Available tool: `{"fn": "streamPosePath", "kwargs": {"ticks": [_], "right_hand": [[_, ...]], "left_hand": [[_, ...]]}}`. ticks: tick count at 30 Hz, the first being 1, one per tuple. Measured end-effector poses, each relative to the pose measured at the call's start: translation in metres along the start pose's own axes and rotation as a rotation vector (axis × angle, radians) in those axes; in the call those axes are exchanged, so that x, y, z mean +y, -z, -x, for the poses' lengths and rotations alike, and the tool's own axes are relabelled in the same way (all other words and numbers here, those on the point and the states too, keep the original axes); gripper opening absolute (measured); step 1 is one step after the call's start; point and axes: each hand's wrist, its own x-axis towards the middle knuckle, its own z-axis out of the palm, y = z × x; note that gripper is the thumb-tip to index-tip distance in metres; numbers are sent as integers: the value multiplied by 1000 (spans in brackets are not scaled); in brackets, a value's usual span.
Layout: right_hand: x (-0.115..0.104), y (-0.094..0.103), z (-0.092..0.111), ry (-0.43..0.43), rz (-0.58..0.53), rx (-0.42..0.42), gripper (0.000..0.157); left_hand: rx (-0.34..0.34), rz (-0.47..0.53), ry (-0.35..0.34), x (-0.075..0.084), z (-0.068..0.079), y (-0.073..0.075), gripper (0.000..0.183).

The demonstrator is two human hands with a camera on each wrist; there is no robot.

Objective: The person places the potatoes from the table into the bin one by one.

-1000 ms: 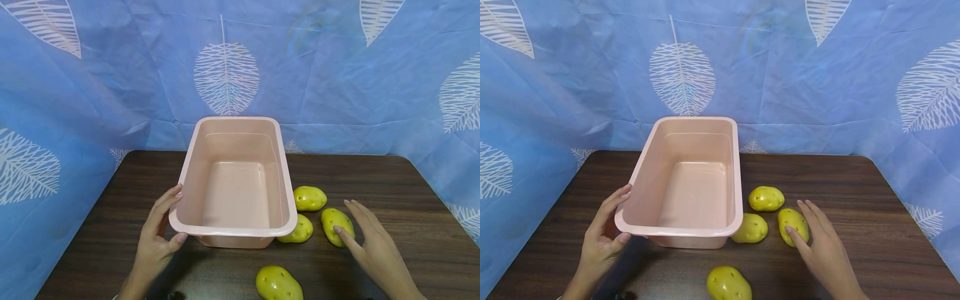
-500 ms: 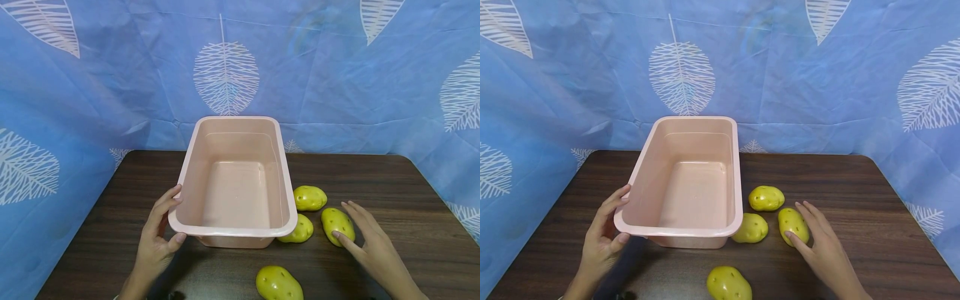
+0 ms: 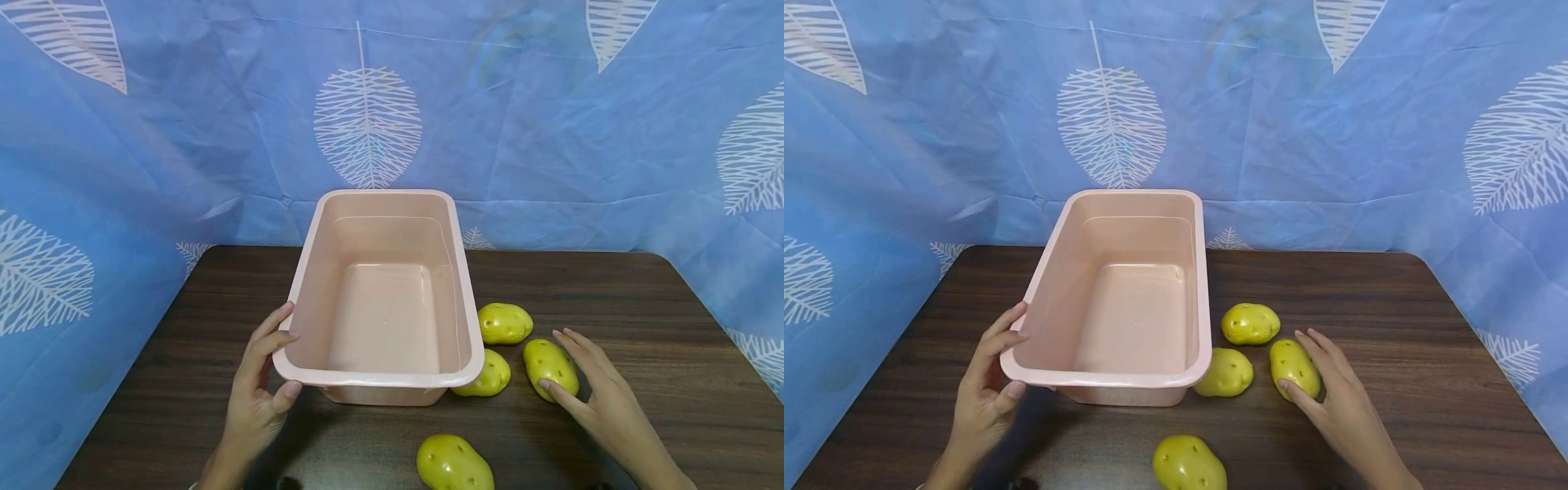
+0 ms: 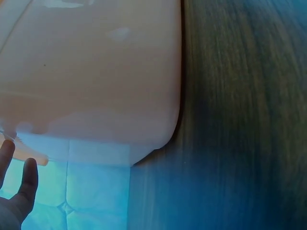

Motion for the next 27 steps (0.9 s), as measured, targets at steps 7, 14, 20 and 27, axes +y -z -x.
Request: {"fn": "streamPosePath", "kwargs": {"ticks": [7,14,20,27], "right_hand": [[2,-1,-2,6,-15,1,82],[3,-3,-3,-19,-28,-38,80],[3,-4,-3,-31,-27,-43,80],[4,-6,-4,-42,-5,-48,79]], "left_hand": [[10,-1,6,-2,2,-3,53],[18,-11,34,-2,6,-4,53],[28,-14,41,-2,9,-5,55],[21,-25,42,-1,10,-6,54]]}}
